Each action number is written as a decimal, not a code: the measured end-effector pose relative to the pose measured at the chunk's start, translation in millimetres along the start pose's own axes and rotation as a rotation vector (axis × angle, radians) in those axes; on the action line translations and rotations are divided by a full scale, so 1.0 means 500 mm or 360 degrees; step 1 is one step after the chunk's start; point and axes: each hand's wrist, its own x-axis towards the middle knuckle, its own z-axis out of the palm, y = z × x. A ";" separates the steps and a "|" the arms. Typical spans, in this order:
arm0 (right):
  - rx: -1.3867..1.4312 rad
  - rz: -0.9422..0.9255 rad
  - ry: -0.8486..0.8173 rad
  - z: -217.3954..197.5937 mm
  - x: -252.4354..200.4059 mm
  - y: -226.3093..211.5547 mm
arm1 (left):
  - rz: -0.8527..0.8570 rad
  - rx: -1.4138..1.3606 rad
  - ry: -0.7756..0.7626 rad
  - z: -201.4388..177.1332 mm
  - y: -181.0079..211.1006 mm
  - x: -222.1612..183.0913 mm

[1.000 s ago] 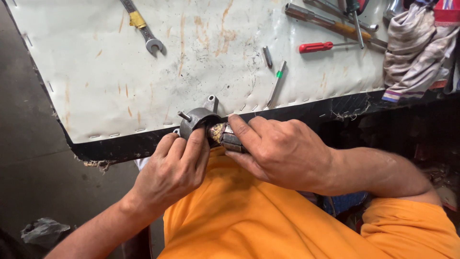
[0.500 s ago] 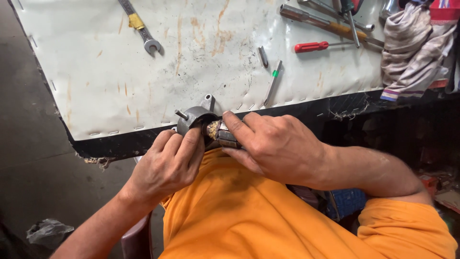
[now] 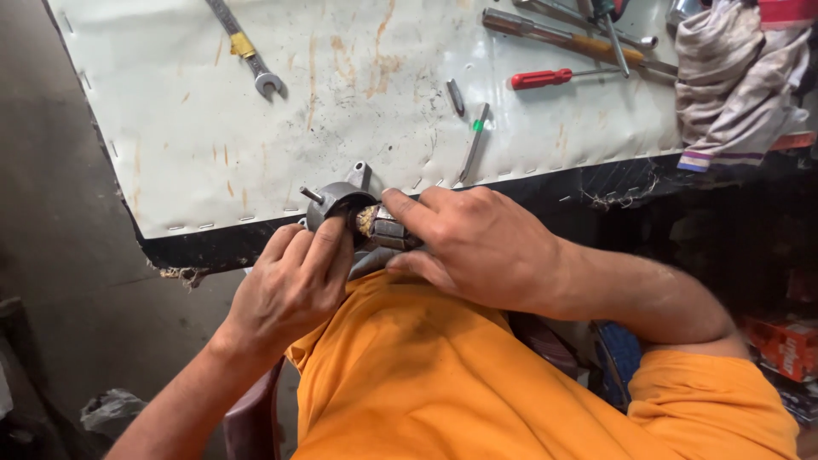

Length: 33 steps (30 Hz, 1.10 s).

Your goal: Repairing or assembling a small motor, likely a motorcycle starter motor, by manipulating internal components and wiring with a screwdriver.

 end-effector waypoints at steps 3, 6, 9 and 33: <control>0.0100 0.0018 0.0013 0.009 -0.002 0.009 | -0.0045 0.0074 0.0104 -0.013 0.003 0.013; 0.0193 0.0067 0.0023 0.018 -0.001 0.014 | -0.0108 0.0078 0.0250 -0.025 0.007 0.032; 0.0275 0.0084 0.0056 0.020 0.002 0.010 | -0.0059 0.0243 0.0220 -0.020 0.007 0.025; 0.0313 0.0210 0.0246 0.062 -0.013 -0.029 | -0.0052 0.0210 0.0305 -0.002 0.017 0.005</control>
